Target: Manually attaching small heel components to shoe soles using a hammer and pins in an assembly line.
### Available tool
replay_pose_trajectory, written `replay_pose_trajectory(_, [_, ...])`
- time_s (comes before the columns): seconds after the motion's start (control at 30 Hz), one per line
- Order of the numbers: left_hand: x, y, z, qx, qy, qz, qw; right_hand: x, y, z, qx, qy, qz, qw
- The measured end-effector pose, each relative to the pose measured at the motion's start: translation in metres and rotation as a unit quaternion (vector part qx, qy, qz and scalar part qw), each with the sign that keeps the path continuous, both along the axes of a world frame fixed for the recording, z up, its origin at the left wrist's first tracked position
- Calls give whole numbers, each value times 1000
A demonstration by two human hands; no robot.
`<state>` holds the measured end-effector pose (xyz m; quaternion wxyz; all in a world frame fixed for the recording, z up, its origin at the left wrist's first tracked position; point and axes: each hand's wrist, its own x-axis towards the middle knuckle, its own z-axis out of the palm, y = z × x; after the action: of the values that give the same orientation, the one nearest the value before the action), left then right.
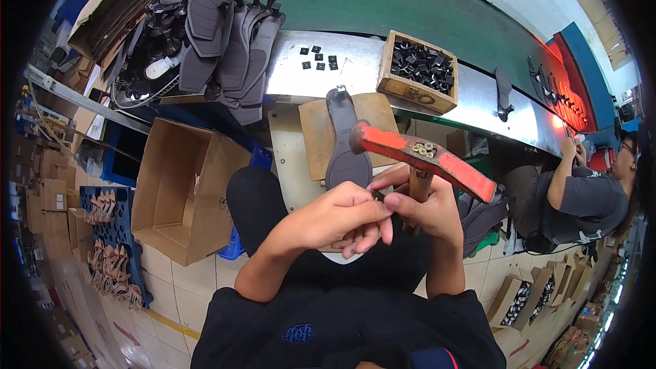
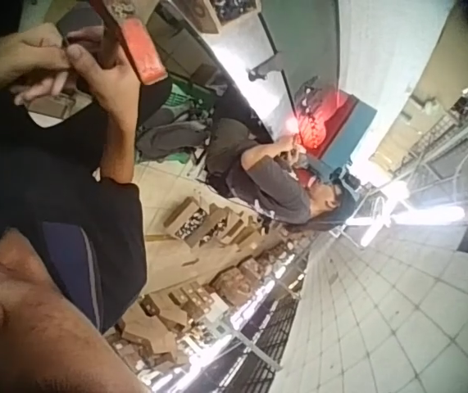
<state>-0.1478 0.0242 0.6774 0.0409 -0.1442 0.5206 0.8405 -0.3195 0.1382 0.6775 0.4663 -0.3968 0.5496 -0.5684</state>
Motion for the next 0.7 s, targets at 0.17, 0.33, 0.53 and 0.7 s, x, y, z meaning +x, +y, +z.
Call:
replay_pose_trajectory(0.17, [2, -10, -10, 279, 78, -170, 942, -17, 10, 7, 56, -86, 123, 987])
replay_pose_trajectory(0.33, [-3, -11, -16, 340, 131, -196, 910, -9, 2, 11, -8, -67, 108, 992])
replay_pose_trajectory(0.53, [-8, -13, -29, 392, 122, -174, 895, -10, -10, 14, 27, -57, 102, 993])
replay_pose_trajectory(0.7, [-11, -16, -40, 405, 169, -194, 877, -13, -14, 3, -5, -81, 94, 992])
